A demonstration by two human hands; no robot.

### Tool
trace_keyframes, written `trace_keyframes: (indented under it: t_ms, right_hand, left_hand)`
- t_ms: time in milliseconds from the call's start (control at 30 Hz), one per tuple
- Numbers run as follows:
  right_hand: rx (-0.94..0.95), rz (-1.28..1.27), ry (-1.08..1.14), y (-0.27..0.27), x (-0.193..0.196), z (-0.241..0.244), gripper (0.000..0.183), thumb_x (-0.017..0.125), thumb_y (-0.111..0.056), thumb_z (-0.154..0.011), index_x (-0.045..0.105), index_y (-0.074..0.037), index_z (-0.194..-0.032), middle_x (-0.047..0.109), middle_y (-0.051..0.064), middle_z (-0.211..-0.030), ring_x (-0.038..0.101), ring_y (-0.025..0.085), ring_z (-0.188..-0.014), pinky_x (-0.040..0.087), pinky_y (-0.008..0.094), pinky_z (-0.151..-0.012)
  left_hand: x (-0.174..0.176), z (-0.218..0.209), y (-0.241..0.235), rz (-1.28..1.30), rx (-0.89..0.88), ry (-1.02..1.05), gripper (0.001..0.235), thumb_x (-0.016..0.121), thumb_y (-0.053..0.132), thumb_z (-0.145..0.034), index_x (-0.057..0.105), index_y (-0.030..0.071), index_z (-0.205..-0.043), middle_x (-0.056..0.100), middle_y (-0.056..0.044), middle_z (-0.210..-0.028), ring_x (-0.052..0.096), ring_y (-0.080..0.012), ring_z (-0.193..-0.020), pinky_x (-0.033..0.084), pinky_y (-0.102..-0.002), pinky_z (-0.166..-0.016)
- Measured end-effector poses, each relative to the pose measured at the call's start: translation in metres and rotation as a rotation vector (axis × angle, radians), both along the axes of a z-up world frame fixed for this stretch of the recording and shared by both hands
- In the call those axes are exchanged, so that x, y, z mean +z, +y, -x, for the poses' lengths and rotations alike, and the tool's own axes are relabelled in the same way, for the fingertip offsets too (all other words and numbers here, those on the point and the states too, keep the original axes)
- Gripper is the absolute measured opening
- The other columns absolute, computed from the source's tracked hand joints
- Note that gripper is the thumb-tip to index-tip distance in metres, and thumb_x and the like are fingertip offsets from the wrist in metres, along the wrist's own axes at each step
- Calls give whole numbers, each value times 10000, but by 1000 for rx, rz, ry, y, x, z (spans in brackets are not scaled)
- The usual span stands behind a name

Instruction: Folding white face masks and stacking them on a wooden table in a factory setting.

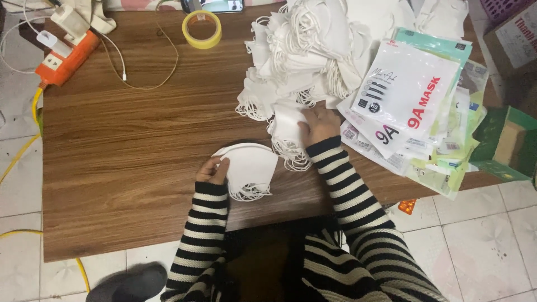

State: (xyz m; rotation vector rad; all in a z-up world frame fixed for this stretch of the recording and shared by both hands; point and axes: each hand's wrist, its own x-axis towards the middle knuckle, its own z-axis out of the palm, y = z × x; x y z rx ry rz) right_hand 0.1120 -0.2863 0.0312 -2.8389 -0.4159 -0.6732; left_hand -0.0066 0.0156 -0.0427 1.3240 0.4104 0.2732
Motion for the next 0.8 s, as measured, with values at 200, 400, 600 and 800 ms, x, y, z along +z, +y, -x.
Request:
trace_keyframes:
  t_ms: [200,400,600,800]
  right_hand:
    - [55,-292,22,20,41,12,313,571,-369,-1055,779,-140,-1013,715,107,-842,683,299,-814,529,371,-797]
    - [391,-994,279,37,66,31,137,813,-157,-889,766,-79,-992,739,88,-739,698,162,-717,567,283,-729]
    - [434,-951,707,65,20,36,121,823,-150,-882,762,-56,-928,730,100,-683,664,133,-613,547,267,-571]
    - [341,-810,738,75,3,36,158,845,-235,-864,781,-99,-912,709,112,-671,675,184,-616,542,306,-562]
  left_hand:
    - [-3,-3,6,-46,-23,-50,45,758,103,-943,771,61,-954,752,-120,-800,671,-125,-717,593,-317,-697]
    - [4,-2,7,-151,-56,-47,77,731,116,-962,770,61,-923,731,-63,-753,600,-103,-694,558,-310,-646]
    - [42,3,5,-157,-93,6,122,771,184,-945,781,75,-1000,731,-75,-782,641,-113,-738,584,-298,-732]
    - [52,5,0,14,-132,50,140,736,217,-971,778,97,-1028,746,-64,-825,674,-116,-793,595,-297,-784]
